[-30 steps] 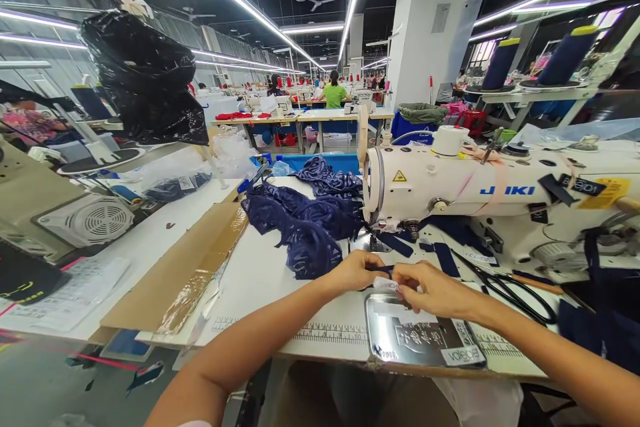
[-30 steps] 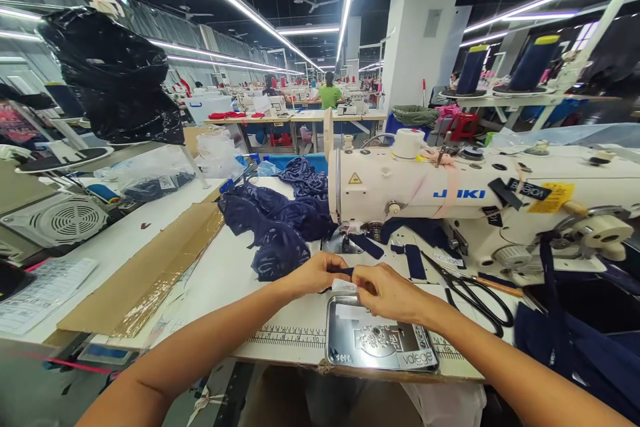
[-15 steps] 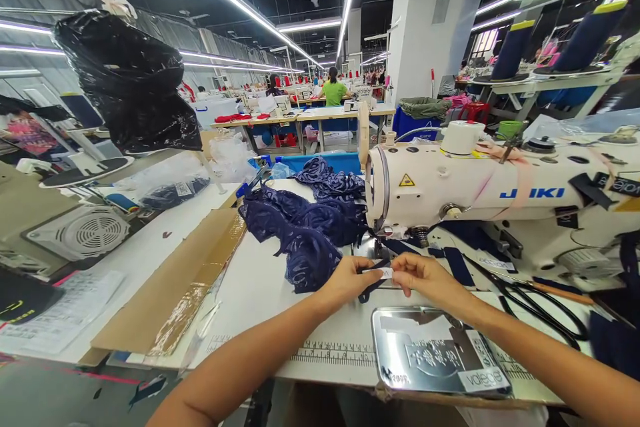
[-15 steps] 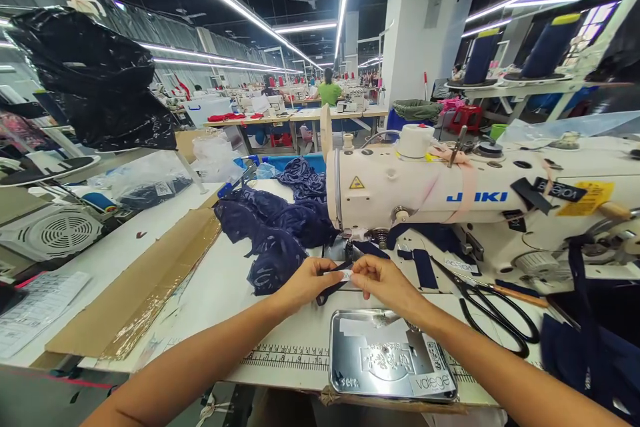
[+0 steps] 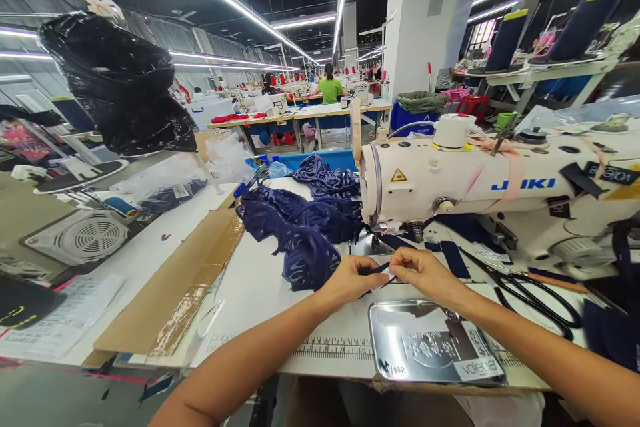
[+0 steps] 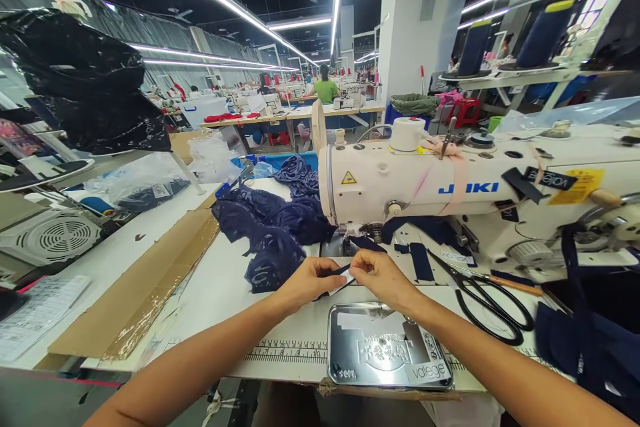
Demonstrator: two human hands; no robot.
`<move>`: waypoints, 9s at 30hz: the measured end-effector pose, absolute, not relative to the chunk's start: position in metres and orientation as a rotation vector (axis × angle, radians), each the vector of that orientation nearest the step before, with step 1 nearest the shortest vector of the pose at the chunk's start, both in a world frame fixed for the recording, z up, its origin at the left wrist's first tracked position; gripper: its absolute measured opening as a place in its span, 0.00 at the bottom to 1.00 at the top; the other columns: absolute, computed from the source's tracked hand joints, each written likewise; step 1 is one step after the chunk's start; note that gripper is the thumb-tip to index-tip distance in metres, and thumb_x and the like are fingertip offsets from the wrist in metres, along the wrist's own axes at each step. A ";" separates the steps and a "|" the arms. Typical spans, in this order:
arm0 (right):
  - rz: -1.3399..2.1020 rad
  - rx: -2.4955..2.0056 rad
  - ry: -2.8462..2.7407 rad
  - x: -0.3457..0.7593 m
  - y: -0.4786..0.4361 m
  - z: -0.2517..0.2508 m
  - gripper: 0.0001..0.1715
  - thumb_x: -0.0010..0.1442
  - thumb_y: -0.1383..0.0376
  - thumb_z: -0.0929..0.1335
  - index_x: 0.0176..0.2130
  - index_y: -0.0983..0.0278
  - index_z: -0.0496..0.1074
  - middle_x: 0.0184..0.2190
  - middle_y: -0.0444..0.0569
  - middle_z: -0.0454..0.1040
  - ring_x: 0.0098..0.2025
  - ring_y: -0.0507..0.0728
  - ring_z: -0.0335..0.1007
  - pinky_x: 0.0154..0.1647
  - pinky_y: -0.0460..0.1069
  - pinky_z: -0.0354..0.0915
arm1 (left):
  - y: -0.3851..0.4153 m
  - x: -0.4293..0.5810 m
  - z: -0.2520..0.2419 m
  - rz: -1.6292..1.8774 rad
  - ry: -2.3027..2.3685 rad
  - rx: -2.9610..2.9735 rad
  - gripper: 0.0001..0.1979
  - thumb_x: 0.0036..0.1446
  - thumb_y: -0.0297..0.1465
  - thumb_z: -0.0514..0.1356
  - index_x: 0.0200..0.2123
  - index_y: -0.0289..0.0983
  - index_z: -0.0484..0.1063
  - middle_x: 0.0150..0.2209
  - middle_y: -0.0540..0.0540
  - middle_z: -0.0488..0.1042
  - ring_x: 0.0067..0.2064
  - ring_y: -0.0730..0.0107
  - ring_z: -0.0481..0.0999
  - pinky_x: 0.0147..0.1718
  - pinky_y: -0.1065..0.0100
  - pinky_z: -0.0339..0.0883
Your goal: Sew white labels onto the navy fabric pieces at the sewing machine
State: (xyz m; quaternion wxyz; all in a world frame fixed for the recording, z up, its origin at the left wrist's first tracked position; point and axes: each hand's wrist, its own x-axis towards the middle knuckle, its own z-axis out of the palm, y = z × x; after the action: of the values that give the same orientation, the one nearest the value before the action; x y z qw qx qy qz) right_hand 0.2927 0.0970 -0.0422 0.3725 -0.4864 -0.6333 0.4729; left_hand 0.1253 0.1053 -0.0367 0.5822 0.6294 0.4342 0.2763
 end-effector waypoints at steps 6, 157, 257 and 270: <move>1.226 -1.235 -1.522 0.291 0.093 -0.042 0.13 0.45 0.55 0.66 0.23 0.63 0.64 0.18 0.39 0.62 0.23 0.51 0.59 0.30 0.50 0.58 | 0.101 0.126 -0.037 0.698 1.048 1.377 0.15 0.40 0.39 0.63 0.23 0.31 0.70 0.16 0.56 0.58 0.20 0.82 0.51 0.19 0.73 0.42; -0.510 -1.398 -2.456 0.287 0.111 -0.074 0.11 0.54 0.75 0.61 0.24 0.65 0.66 0.26 0.49 0.69 0.30 0.56 0.64 0.33 0.51 0.57 | 0.133 0.113 -0.081 0.669 0.692 3.556 0.10 0.55 0.20 0.53 0.22 0.32 0.64 0.20 0.48 0.68 0.23 0.71 0.67 0.28 0.65 0.51; -0.533 -1.040 -2.583 0.325 0.156 -0.087 0.24 0.55 0.78 0.57 0.47 0.65 0.71 0.42 0.54 0.75 0.37 0.57 0.74 0.37 0.52 0.70 | 0.148 0.152 -0.084 0.469 1.188 3.240 0.04 0.56 0.24 0.55 0.32 0.33 0.70 0.33 0.46 0.76 0.34 0.67 0.73 0.38 0.61 0.58; -0.337 -1.173 -2.520 0.327 0.155 -0.086 0.20 0.58 0.69 0.59 0.46 0.64 0.72 0.42 0.53 0.75 0.41 0.62 0.73 0.42 0.58 0.68 | 0.136 0.120 -0.070 0.478 1.252 3.060 0.11 0.53 0.23 0.54 0.42 0.32 0.68 0.35 0.43 0.74 0.38 0.62 0.72 0.44 0.57 0.60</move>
State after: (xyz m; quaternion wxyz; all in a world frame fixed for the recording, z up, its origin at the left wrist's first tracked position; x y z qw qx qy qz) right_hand 0.3266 0.1546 -0.0857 0.1699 -0.4128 -0.8869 -0.1187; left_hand 0.1202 0.1360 -0.0705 -0.0995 0.9114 0.3730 0.1425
